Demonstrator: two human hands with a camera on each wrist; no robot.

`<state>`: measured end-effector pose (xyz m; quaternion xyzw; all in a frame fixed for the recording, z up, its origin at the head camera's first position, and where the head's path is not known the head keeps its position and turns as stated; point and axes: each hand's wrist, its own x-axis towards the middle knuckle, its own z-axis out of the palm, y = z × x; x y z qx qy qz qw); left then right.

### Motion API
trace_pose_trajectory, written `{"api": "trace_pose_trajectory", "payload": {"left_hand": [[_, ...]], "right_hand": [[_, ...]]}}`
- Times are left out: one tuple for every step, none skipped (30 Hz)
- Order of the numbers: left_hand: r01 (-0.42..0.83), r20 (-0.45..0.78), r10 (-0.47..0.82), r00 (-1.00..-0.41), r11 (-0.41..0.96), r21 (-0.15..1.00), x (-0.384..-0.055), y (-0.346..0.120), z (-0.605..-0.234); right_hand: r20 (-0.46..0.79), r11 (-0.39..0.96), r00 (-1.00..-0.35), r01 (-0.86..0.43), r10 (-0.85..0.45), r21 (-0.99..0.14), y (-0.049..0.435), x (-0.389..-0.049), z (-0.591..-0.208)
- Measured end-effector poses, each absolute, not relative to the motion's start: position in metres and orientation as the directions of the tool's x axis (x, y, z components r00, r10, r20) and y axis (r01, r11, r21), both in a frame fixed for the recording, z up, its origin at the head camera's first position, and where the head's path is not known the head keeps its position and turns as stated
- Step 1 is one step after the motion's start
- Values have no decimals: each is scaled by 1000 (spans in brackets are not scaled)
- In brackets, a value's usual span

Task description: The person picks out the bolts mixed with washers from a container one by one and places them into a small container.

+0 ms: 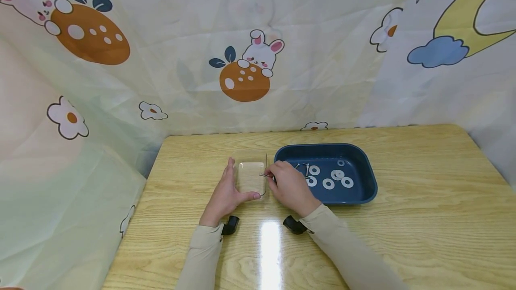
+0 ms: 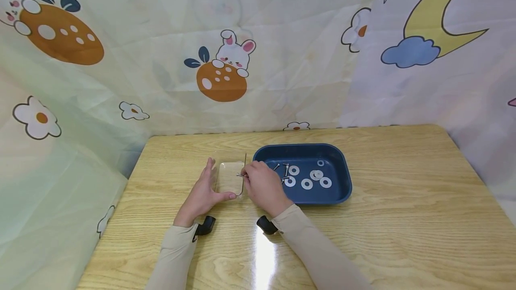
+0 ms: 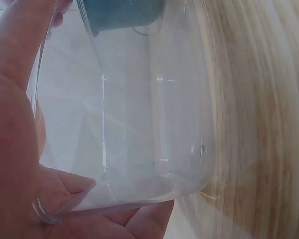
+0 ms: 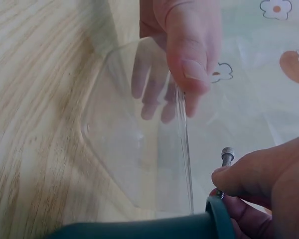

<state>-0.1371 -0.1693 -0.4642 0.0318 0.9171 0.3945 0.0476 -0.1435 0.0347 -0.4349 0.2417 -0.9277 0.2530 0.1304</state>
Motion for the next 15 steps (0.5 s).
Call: {"api": "trace_pose_trajectory", "payload": {"left_hand": [[22,-63,98,-993,687,727,-137,-169,-464],[22,-63,99,-993,686,727,-137,-169,-464],[23,-63,100,-993,687,727,-137,-169,-464],[24,-64,102,-993,687,726,-137,-169,-464],[24,-64,103,-993,687,727,-137,-169,-464],[26,-64,104,-992,687,726,-137,-169,-464],[26,-65,106,-992,688,725,-137,-170,-464],[27,-65,107,-992,688,725,-137,-170,-464],[27,-65,108,-992,689,724,-137,-170,-464],[28,-65,109,-992,690,723,-137,-170,-464],[29,-65,109,-992,691,723,-137,-170,-464],[28,-67,109,-992,692,722,-137,-170,-465],[28,-67,110,-992,692,721,-137,-170,-465],[28,-66,109,-992,693,721,-137,-170,-465],[29,-65,109,-992,695,719,-137,-170,-465]], "right_hand": [[368,757,-845,-519,-387,-396,34,-144,-435],[372,758,-841,-525,-392,-388,33,-144,-435],[377,756,-838,-530,-396,-384,32,-144,-435],[383,753,-833,-536,-399,-382,31,-144,-435],[385,752,-830,-541,-404,-377,30,-144,-435],[386,748,-827,-546,-409,-377,29,-144,-434],[385,747,-825,-549,-413,-375,27,-144,-434],[381,748,-826,-549,-416,-372,26,-144,-434],[375,751,-826,-549,-420,-368,25,-145,-434],[368,753,-828,-548,-424,-365,24,-145,-435],[361,757,-828,-547,-428,-358,23,-145,-435],[358,759,-827,-549,-434,-351,22,-145,-435],[355,761,-826,-551,-438,-342,21,-145,-435],[354,764,-824,-553,-442,-332,20,-146,-436],[355,766,-821,-556,-446,-323,19,-146,-436]]}}
